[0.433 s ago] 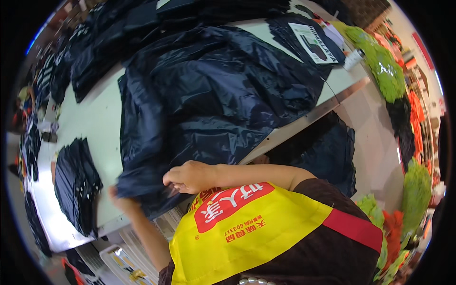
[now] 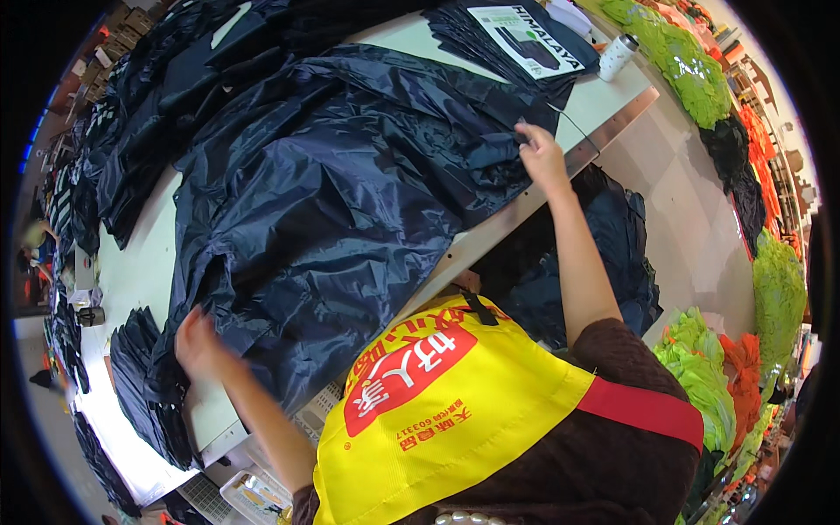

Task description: The person folds a black raincoat on a table, smoothing the fabric and aligning the edges. They then fold the garment into a compact rectangle and place it on a stack of similar folded items.

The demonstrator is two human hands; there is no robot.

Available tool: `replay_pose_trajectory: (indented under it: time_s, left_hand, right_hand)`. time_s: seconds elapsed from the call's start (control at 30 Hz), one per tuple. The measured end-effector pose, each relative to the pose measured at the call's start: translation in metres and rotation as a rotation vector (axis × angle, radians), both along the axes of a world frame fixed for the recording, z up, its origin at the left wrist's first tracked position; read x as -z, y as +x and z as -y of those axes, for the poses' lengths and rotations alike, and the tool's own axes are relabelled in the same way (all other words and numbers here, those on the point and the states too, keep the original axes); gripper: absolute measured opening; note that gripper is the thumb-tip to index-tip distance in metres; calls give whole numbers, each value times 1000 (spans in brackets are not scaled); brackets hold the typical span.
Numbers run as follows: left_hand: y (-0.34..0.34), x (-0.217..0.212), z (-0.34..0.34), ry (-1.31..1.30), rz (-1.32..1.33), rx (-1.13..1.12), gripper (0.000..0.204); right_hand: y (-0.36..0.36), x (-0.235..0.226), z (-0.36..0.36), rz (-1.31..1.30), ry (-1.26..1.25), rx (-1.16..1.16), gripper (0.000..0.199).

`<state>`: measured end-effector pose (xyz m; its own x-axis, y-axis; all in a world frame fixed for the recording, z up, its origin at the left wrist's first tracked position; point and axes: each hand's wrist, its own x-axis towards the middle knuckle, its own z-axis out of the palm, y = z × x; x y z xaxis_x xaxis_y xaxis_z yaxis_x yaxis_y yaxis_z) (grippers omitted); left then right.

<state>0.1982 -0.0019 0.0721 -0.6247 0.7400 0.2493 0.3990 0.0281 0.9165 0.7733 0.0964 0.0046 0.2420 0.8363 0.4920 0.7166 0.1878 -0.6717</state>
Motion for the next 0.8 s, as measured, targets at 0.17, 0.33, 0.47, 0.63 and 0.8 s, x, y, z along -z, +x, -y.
replay_pose_trajectory:
  time_s: [0.17,0.33,0.47,0.63,0.8]
  left_hand:
    - [209,19,-48,-211,92,912,28]
    - [274,-20,-75,70,-208,1017,43]
    - [271,-39,-84,-45,-115,1133,35]
    - [216,-22,-69,-46,744,971,16]
    - [181,-15,-37,112,1357,700,33]
  right_hand:
    - [40,1,-11,-90,-536,-140,29]
    - [-29,-83,1,-374,-544,-561,22]
    - [-85,-120,13,-506,-598,-898,19]
    - [-121,-127,16,-705,-570,-762,24]
    - [-170,-93,56,-831,-336,-761,35]
